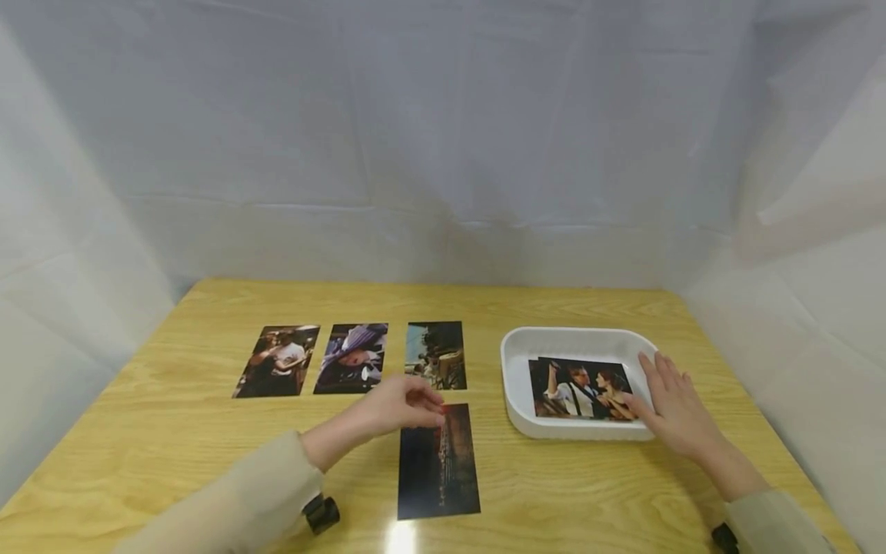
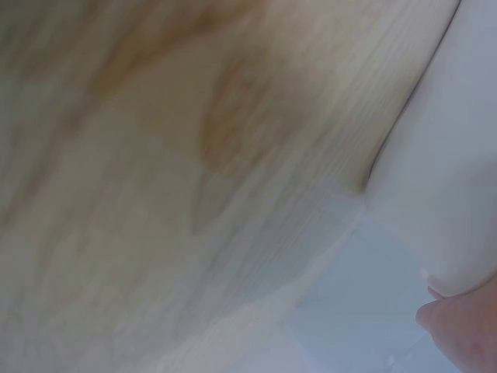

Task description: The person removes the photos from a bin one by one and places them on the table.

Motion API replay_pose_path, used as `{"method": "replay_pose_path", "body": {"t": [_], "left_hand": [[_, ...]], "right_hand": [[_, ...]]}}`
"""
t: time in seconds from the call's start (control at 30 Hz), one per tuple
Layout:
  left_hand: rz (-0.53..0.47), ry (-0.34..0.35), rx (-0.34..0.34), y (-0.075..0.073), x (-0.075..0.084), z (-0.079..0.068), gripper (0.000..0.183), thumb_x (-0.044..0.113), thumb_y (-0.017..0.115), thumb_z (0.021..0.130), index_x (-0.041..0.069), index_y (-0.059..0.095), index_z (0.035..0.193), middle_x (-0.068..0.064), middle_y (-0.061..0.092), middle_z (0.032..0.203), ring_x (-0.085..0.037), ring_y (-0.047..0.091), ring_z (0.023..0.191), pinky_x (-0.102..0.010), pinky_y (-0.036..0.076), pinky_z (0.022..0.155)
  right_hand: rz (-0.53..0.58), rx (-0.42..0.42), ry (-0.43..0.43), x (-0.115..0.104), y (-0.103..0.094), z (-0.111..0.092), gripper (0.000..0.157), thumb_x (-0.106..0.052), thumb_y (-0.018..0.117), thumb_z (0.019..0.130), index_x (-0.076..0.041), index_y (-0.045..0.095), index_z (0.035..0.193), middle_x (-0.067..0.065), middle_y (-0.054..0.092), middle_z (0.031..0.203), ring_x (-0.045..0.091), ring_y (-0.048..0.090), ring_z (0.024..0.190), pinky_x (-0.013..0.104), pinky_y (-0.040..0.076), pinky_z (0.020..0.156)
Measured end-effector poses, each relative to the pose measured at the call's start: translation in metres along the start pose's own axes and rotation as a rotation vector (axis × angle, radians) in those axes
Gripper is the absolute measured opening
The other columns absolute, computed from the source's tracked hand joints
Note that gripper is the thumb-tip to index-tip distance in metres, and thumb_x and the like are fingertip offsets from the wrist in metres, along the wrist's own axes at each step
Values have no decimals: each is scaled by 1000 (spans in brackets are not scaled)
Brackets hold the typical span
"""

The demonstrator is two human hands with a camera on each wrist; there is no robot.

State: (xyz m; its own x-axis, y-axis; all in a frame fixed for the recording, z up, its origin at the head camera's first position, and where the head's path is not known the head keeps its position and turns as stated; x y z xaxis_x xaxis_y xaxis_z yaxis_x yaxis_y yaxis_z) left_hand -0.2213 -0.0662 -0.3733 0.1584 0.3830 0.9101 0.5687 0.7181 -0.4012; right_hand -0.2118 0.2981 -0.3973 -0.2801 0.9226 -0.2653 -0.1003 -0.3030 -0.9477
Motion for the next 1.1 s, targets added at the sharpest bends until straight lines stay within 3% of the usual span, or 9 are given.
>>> {"method": "replay_pose_path", "body": {"t": [0.2,0.37,0.5,0.7,0.83,1.1], "left_hand": [[49,147,-32,19,16,25,35,14,69,77,-1,58,107,-14,59,102,-21,58,91,-25,48,74],[138,220,16,33,34,47,38,16,69,77,2,57,110,-9,59,106,-20,55,97,-35,46,80],[291,288,80,45,50,66,41,20,69,77,4,56,113,-7,57,110,-19,52,101,-33,42,85],[604,439,147,65,72,93,47,29,66,79,6,52,118,-5,52,117,-17,47,109,-26,37,90],[634,436,129,80,74,112,50,32,65,80,7,50,121,-6,49,121,-16,43,114,-24,34,94],[653,335,98,102,69,150,58,39,62,81,10,44,128,-2,47,125,-14,42,114,-23,34,93]], "right_hand": [[9,-3,-1,0,0,-1,72,-35,45,91,6,9,138,37,9,136,45,4,126,60,6,96],[1,0,4,0,0,-1,73,-36,45,91,7,11,138,37,9,136,46,6,126,61,7,96],[-4,4,1,0,-1,-1,73,-37,44,91,6,10,138,36,9,137,45,5,127,61,8,95],[2,-1,-1,0,-3,1,73,-36,45,91,6,9,138,36,8,137,44,3,127,61,7,96],[12,-1,-3,-1,-3,2,72,-35,45,91,6,10,138,36,8,137,45,4,127,61,6,96],[8,-9,19,1,0,2,72,-36,45,91,8,11,138,36,8,137,44,3,127,61,7,96]]}}
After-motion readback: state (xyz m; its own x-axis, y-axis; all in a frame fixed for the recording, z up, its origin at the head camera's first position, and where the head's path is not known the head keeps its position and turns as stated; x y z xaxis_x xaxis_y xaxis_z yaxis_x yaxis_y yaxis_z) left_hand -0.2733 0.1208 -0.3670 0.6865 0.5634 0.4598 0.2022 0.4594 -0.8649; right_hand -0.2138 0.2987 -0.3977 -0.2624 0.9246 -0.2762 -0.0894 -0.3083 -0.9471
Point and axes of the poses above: each hand's wrist, its own z-axis towards the middle knuckle, its own y-axis out of the palm, x = y × z, the point moved 6 cm from there along z, towards the middle knuckle
